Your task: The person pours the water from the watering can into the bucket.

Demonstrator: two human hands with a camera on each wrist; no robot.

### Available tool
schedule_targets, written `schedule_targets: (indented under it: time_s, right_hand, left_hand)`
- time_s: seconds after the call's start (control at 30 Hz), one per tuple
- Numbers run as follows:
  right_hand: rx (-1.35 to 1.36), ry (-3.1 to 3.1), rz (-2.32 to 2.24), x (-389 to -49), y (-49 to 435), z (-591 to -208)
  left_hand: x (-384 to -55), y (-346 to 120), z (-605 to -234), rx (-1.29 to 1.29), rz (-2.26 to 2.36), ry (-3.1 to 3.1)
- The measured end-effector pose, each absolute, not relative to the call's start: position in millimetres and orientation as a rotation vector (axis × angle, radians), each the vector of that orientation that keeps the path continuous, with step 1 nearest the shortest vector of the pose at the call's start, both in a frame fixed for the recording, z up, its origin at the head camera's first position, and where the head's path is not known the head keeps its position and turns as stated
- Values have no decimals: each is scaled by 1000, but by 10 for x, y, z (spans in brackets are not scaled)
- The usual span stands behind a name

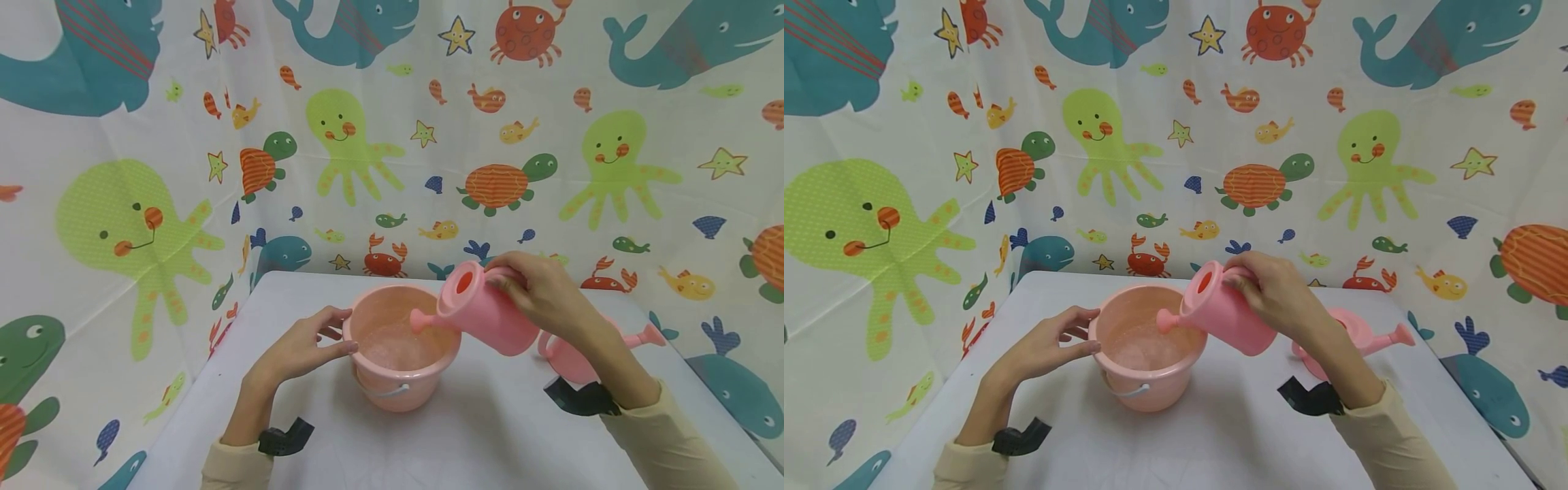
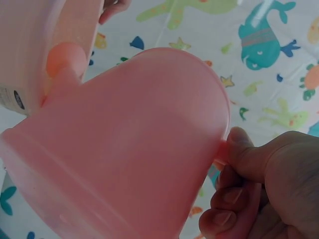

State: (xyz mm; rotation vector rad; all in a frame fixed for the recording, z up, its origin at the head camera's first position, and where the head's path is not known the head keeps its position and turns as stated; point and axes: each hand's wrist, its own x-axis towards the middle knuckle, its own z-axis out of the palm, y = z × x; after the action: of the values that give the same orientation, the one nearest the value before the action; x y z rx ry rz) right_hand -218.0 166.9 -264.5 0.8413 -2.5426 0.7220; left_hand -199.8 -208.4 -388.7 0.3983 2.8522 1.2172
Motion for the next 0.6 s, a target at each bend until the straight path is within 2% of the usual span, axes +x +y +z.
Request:
schedule_targets:
  time_s: [0.6]
  right_hand:
    - [867,-2533,696,-2211,1669,-2651]
  left_hand:
    - [-2013,-2088,-3892,395,1225,2841]
